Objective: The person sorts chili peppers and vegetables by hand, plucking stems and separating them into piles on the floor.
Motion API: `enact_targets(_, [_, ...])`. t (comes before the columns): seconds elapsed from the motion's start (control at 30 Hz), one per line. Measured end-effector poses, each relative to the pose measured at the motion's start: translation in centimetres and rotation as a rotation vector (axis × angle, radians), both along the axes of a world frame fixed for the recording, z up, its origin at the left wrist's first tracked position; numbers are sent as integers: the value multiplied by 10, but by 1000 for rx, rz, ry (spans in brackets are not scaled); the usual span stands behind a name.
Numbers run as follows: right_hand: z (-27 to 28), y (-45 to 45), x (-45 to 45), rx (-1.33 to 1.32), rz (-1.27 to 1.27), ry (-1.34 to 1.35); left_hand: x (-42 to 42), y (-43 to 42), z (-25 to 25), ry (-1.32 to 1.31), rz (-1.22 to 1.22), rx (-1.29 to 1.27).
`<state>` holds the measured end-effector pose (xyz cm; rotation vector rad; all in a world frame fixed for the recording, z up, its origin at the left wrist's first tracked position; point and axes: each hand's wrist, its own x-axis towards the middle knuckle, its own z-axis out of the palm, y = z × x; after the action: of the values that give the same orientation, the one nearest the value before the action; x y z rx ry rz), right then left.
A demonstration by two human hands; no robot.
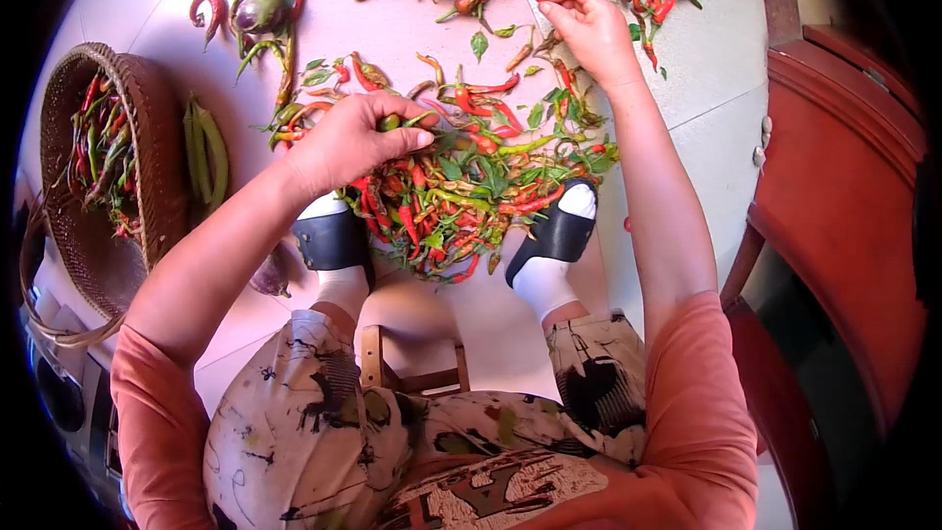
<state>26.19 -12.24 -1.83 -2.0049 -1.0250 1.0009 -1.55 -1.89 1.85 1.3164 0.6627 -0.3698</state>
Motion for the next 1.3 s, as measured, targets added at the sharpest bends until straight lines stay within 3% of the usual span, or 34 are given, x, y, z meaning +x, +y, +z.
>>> enact_targets(0.07, [-3, -9, 8, -10, -20, 19, 1, -1, 1, 26, 55, -124])
enact_targets(0.13, [-5, -16, 8, -52, 168, -229, 0, 2, 3, 75, 154, -312])
enact_targets(0.17, [-6, -21, 6, -70, 287, -391, 1, 4, 4, 74, 155, -313])
enact_targets(0.4, [-14, -21, -7, -53, 489, -522, 3, 5, 6, 176, 181, -223])
enact_targets(0.5, [1, -21, -11, 8, 366, -304, 3, 4, 9, 167, 226, -303])
enact_targets(0.57, [20, -19, -18, -179, 174, 123, 4, 5, 8, 155, 245, -312])
enact_targets(0.7, [15, -24, -22, -264, 233, 50, 2, 6, 6, 152, 277, -329])
enact_targets(0.73, [15, -23, -22, -253, 350, -127, 0, 6, 5, 143, 295, -342])
enact_targets(0.77, [16, -24, -20, -252, 347, -138, 0, 6, 4, 130, 311, -355])
enact_targets(0.83, [34, -19, -31, -208, 188, 55, -1, 6, 3, 129, 319, -384])
enact_targets(0.87, [34, -18, -38, -160, 86, 292, 0, 5, 4, 86, 402, -504])
enact_targets(0.9, [39, -16, -48, -116, 94, 401, 1, 5, 4, 42, 483, -624])
enact_targets(0.93, [65, -6, -64, -296, 37, 528, 1, 6, 2, 38, 523, -684])
enact_targets(0.97, [84, -1, -77, -231, 122, 619, 4, 7, 3, 43, 562, -741])
enact_targets(1.03, [91, 4, -104, 8, 266, 438, 14, 5, 18, 54, 702, -810])
enact_targets(1.1, [101, 17, -92, -135, 189, 334, 10, 8, 14, 24, 716, -842])
enact_targets(1.13, [61, 20, -78, 79, 41, 164, 3, 10, 5, -3, 658, -868])
enact_targets(1.17, [49, 28, -56, -60, -125, 62, -2, 12, 0, -32, 600, -891])
enact_targets(1.2, [20, 29, -28, 34, -137, -248, -3, 12, 0, -14, 612, -893])
enact_targets(1.23, [7, 31, -8, -88, -202, -466, -3, 13, 3, -17, 610, -892])
enact_targets(1.27, [-1, 33, 9, -172, -246, -442, -3, 13, 8, 15, 612, -874])
enact_targets(1.3, [-9, 35, 20, -224, -239, -603, -3, 14, 10, 51, 615, -858])
